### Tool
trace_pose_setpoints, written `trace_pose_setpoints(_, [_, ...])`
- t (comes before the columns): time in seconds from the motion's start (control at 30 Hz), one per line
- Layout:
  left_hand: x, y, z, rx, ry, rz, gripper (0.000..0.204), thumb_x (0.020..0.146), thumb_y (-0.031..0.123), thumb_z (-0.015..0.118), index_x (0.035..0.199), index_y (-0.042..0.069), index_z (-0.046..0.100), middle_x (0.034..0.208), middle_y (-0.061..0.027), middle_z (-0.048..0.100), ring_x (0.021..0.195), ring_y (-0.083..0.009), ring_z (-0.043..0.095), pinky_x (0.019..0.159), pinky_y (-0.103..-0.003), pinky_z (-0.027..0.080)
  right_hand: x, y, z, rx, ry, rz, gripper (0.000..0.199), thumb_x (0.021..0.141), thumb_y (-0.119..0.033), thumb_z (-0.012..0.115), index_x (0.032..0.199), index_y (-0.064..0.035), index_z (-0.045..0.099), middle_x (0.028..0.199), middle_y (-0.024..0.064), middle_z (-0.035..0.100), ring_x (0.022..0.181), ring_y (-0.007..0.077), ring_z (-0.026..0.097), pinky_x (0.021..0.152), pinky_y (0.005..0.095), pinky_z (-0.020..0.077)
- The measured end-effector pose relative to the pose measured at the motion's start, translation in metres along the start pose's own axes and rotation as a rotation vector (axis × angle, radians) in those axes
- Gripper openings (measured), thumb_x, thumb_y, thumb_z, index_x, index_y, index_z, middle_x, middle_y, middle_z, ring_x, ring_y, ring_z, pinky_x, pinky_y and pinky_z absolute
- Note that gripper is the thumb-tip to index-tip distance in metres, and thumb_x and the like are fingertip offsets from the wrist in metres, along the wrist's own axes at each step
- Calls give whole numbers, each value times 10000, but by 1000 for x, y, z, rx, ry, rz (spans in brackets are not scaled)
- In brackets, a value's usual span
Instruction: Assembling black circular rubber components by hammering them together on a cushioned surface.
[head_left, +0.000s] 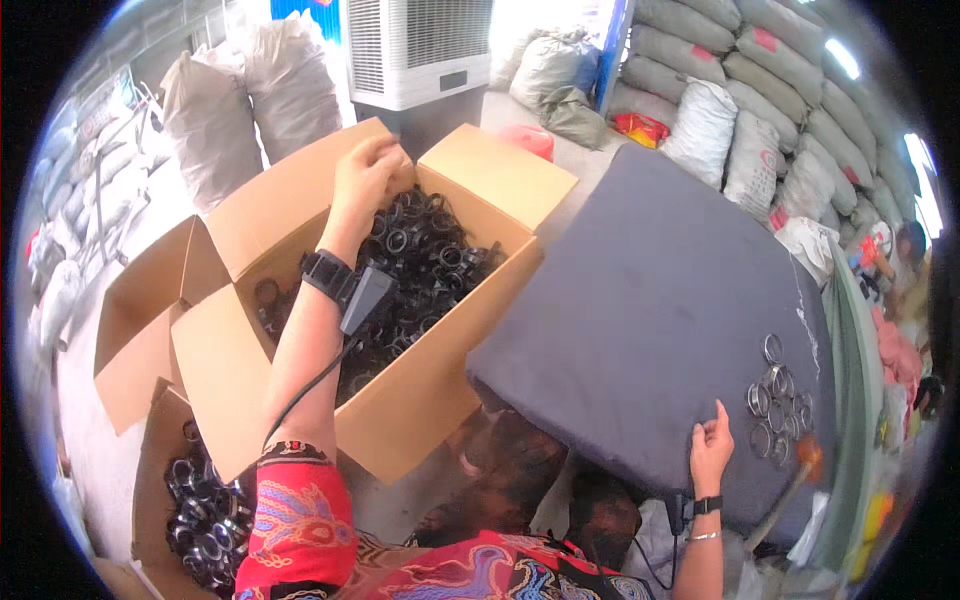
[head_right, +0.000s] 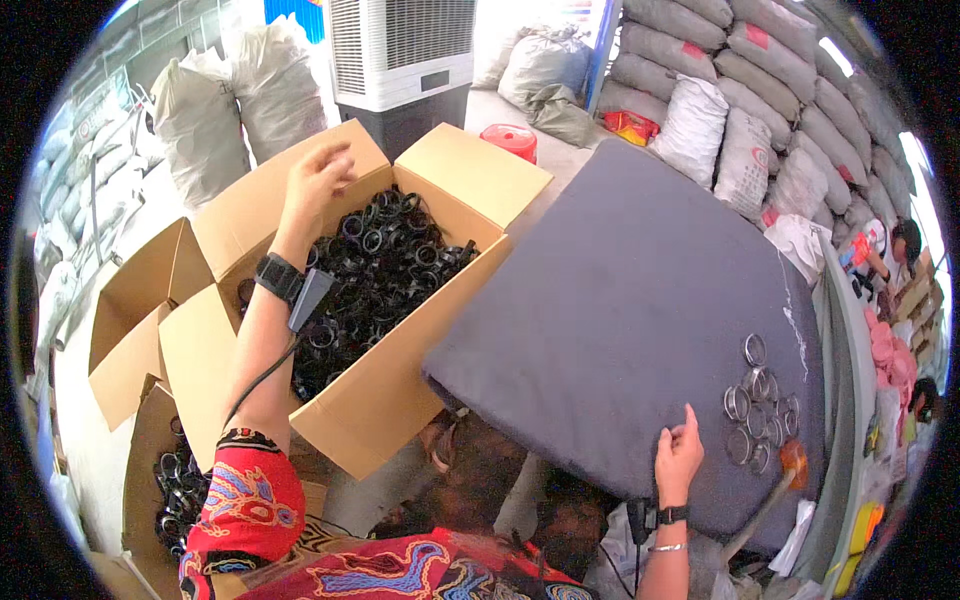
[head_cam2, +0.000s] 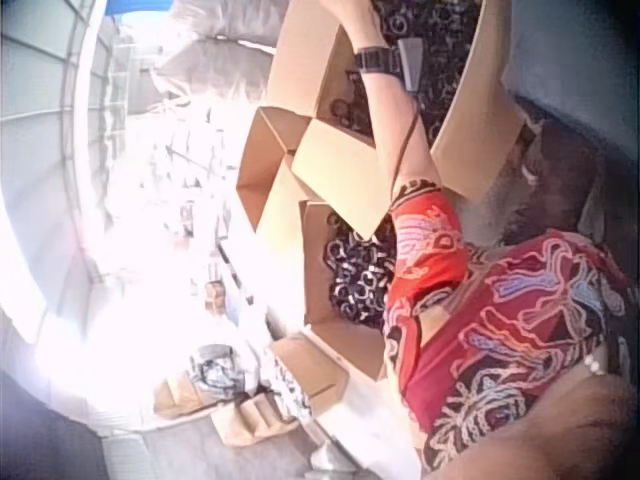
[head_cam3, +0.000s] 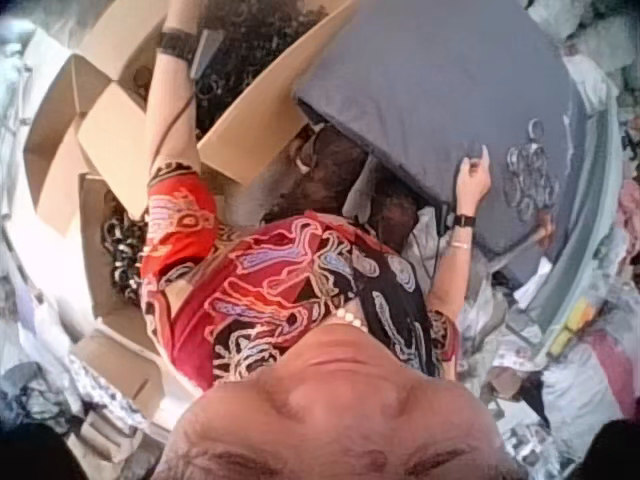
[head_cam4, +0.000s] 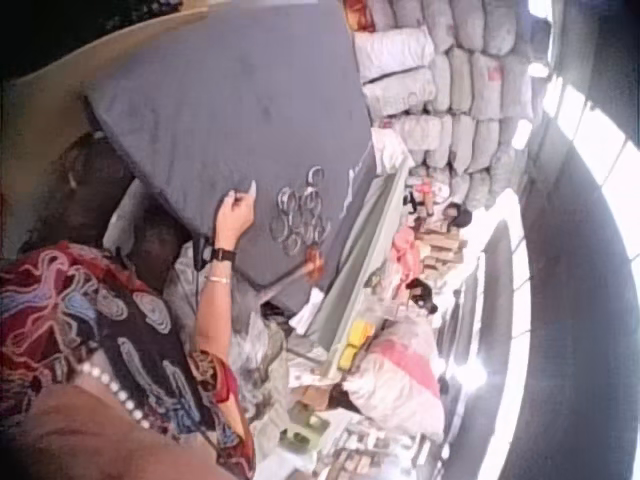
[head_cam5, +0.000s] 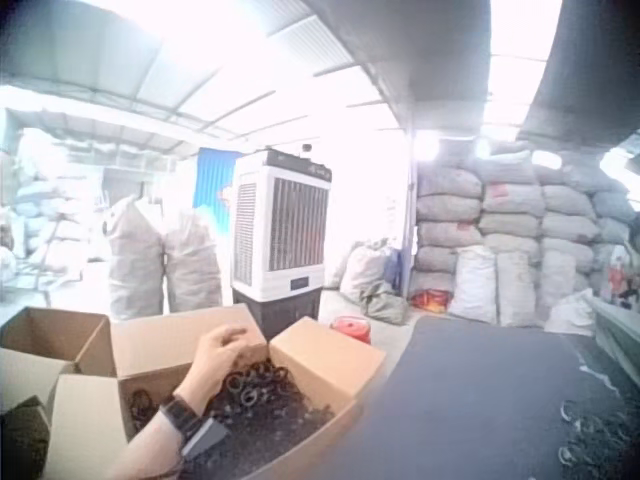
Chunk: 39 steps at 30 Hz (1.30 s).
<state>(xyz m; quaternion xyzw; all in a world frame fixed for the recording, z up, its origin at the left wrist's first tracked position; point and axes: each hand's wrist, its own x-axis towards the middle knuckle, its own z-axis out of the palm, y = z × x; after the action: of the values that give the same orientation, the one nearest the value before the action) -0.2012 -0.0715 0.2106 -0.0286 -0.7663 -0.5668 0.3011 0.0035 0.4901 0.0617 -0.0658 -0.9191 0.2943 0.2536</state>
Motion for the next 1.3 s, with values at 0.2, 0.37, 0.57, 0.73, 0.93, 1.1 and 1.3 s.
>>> trace_pose_setpoints(0.2, [-30, -158, -17, -69, 51, -581, 275, 828, 107, 588, 1087, 17, 607, 759, -32, 603, 586, -130, 573, 490, -260, 457, 3, 9, 8, -36, -21, 50, 556, 760, 5, 599, 1300, -38, 470, 674, 34, 498, 574, 136, 472, 575, 279, 424])
trace_pose_setpoints(0.37, [-63, -248, -19, 86, 21, -869, 279, 804, 91, 634, 1075, 25, 610, 731, -49, 593, 522, -144, 518, 461, -282, 441, 17, 0, -5, 12, -183, 224, 546, 756, 9, 594, 1289, -17, 480, 681, -2, 488, 589, 82, 450, 570, 240, 410])
trace_pose_setpoints(0.57, [-32, -304, -11, 446, -18, -728, 319, 703, 180, 710, 983, 31, 673, 938, -147, 677, 876, -287, 649, 743, -381, 506, 69, -112, 38, 23, -401, 94, 513, 760, -42, 619, 1257, -9, 497, 695, 51, 547, 593, 106, 501, 586, 258, 442])
trace_pose_setpoints(0.73, [6, -289, 20, 651, -133, -545, 485, 682, 200, 728, 1118, 17, 621, 1091, -174, 640, 1042, -294, 602, 896, -353, 460, 113, -214, 118, -40, -639, -358, 537, 732, -136, 685, 1228, -23, 513, 906, 129, 581, 791, 255, 587, 705, 365, 479])
trace_pose_setpoints(0.93, [36, -326, 44, 745, -79, -472, 653, 678, 265, 749, 1257, 62, 523, 1157, -193, 601, 1072, -327, 574, 927, -388, 450, 142, -235, 216, -115, -829, -897, 678, 772, -476, 626, 1266, -34, 485, 1296, 172, 448, 1282, 361, 336, 1079, 562, 190])
trace_pose_setpoints(1.1, [55, -353, 64, 776, -82, -534, 752, 680, 284, 764, 1340, 153, 429, 1306, -167, 468, 1214, -368, 425, 955, -478, 415, 152, -227, 222, -170, -907, -883, 662, 784, -516, 601, 1247, -52, 516, 1252, 122, 508, 1262, 324, 378, 1089, 568, 140])
trace_pose_setpoints(1.3, [64, -395, 66, 812, -22, -492, 811, 658, 297, 779, 1360, 164, 396, 1363, -180, 400, 1229, -388, 403, 960, -490, 408, 157, -225, 233, -101, -917, -811, 634, 772, -526, 611, 1203, -65, 558, 1174, 84, 566, 1198, 291, 446, 1085, 555, 161])
